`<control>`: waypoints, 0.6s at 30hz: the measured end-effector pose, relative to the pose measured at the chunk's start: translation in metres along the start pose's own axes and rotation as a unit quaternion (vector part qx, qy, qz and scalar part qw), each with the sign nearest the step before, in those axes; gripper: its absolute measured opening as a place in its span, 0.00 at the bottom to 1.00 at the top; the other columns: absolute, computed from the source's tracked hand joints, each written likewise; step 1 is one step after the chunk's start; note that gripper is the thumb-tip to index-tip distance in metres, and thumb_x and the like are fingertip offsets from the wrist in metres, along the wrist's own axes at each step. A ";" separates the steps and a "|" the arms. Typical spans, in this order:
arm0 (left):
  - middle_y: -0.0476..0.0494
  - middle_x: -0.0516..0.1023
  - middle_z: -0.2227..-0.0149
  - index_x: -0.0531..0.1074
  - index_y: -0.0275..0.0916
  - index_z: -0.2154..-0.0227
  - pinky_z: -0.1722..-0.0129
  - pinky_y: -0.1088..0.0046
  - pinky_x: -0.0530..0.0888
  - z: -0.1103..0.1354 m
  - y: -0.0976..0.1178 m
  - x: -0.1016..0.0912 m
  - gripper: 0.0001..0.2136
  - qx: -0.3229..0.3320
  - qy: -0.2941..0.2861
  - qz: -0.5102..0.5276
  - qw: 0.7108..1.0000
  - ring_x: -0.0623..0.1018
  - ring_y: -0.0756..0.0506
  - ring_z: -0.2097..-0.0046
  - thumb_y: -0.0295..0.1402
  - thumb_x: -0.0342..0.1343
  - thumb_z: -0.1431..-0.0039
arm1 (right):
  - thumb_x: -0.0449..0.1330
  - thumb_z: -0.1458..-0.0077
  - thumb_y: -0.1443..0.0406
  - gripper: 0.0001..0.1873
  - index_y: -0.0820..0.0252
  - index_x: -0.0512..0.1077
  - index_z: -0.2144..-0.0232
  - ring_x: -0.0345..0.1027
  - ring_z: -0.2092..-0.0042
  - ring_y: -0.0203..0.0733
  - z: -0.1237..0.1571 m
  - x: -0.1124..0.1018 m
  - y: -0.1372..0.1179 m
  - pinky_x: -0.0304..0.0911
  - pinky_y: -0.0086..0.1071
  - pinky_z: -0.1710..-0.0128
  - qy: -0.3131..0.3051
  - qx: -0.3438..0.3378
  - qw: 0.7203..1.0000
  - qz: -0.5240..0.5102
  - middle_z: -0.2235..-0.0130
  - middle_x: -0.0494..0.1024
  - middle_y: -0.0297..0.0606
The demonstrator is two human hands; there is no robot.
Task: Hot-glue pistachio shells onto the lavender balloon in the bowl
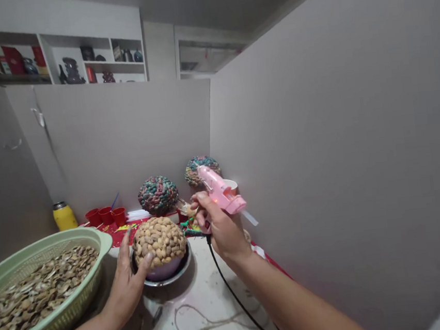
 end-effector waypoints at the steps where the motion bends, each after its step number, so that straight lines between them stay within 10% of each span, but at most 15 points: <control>1: 0.33 0.48 0.30 0.45 0.39 0.33 0.33 0.50 0.46 0.004 0.002 -0.004 0.37 -0.031 -0.011 0.026 0.999 0.47 0.37 0.30 0.49 0.49 0.39 | 0.70 0.61 0.52 0.20 0.60 0.72 0.73 0.56 0.83 0.26 -0.005 0.001 -0.003 0.49 0.21 0.86 0.008 -0.022 1.000 -0.012 0.76 0.72 0.29; 7: 0.40 0.56 0.31 0.49 0.51 0.34 0.36 0.49 0.57 0.021 0.033 -0.041 0.33 -0.105 -0.074 0.163 0.978 0.57 0.36 0.32 0.52 0.50 0.40 | 0.69 0.57 0.48 0.23 0.60 0.69 0.76 0.56 0.84 0.26 -0.005 -0.009 0.045 0.50 0.20 0.87 0.010 -0.018 0.999 -0.028 0.77 0.71 0.29; 12: 0.36 0.73 0.43 0.59 0.47 0.39 0.48 0.56 0.75 -0.026 0.065 -0.100 0.27 -0.055 -0.012 0.202 0.978 0.76 0.35 0.46 0.47 0.53 0.40 | 0.70 0.58 0.46 0.25 0.63 0.71 0.78 0.55 0.84 0.27 0.002 -0.023 0.098 0.48 0.19 0.87 -0.009 0.070 0.998 0.002 0.84 0.66 0.29; 18: 0.35 0.80 0.63 0.67 0.33 0.53 0.65 0.68 0.78 -0.097 0.028 -0.149 0.15 -0.133 0.034 0.187 0.973 0.81 0.45 0.66 0.38 0.52 0.38 | 0.71 0.60 0.47 0.25 0.61 0.70 0.77 0.55 0.83 0.29 0.005 -0.021 0.097 0.49 0.20 0.86 -0.006 0.070 0.996 0.054 0.82 0.67 0.30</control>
Point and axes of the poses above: each hand's wrist, its own z-axis away from the middle knuckle, its own x-axis out of the palm, y = z × x, the point moved 10 cm from there along -z, towards the middle knuckle
